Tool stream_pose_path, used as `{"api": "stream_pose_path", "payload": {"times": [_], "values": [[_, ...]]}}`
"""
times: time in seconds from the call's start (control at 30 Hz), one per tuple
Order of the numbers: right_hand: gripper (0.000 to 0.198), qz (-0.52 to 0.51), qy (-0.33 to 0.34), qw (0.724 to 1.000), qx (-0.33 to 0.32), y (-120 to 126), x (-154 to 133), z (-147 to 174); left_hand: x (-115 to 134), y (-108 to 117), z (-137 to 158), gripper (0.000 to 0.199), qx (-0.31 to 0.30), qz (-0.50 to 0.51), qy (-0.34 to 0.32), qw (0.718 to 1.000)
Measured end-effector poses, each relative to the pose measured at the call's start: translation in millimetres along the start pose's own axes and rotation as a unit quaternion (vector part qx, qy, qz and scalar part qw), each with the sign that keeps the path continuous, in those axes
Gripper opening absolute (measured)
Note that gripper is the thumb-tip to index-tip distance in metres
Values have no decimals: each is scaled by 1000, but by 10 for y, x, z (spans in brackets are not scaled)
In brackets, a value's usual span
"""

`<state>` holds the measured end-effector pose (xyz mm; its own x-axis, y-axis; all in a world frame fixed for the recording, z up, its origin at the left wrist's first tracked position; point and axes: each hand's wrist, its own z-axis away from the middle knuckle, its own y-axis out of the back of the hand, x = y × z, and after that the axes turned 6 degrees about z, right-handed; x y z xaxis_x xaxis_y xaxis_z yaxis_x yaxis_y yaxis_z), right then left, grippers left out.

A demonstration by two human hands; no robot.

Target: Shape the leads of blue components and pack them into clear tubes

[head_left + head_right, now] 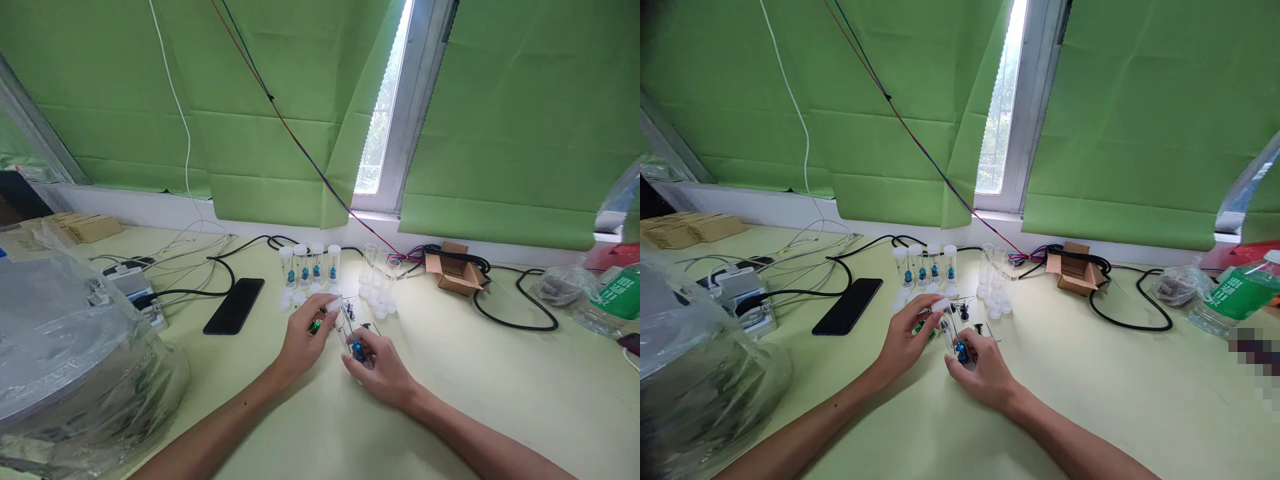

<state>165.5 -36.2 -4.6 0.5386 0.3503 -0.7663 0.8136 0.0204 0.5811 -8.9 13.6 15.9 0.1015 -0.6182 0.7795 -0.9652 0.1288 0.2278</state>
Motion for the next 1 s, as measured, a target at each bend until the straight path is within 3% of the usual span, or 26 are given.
{"api": "stream_pose_path", "payload": {"times": [0.23, 0.4, 0.57, 1.0], "values": [[13, 8, 14, 1000, -7, 33, -10, 19, -2, 1, -5, 22, 0, 19, 5, 1000], [18, -6, 27, 1000, -3, 45, 17, 29, 50, -5, -37, 23, -3, 84, 75, 994], [31, -46, 20, 999, -4, 48, 36, 31, 77, -18, -56, 25, 8, 134, 104, 986], [36, -121, 15, 992, -21, 51, 72, 38, 42, -20, -64, 28, 20, 141, 100, 985]]}}
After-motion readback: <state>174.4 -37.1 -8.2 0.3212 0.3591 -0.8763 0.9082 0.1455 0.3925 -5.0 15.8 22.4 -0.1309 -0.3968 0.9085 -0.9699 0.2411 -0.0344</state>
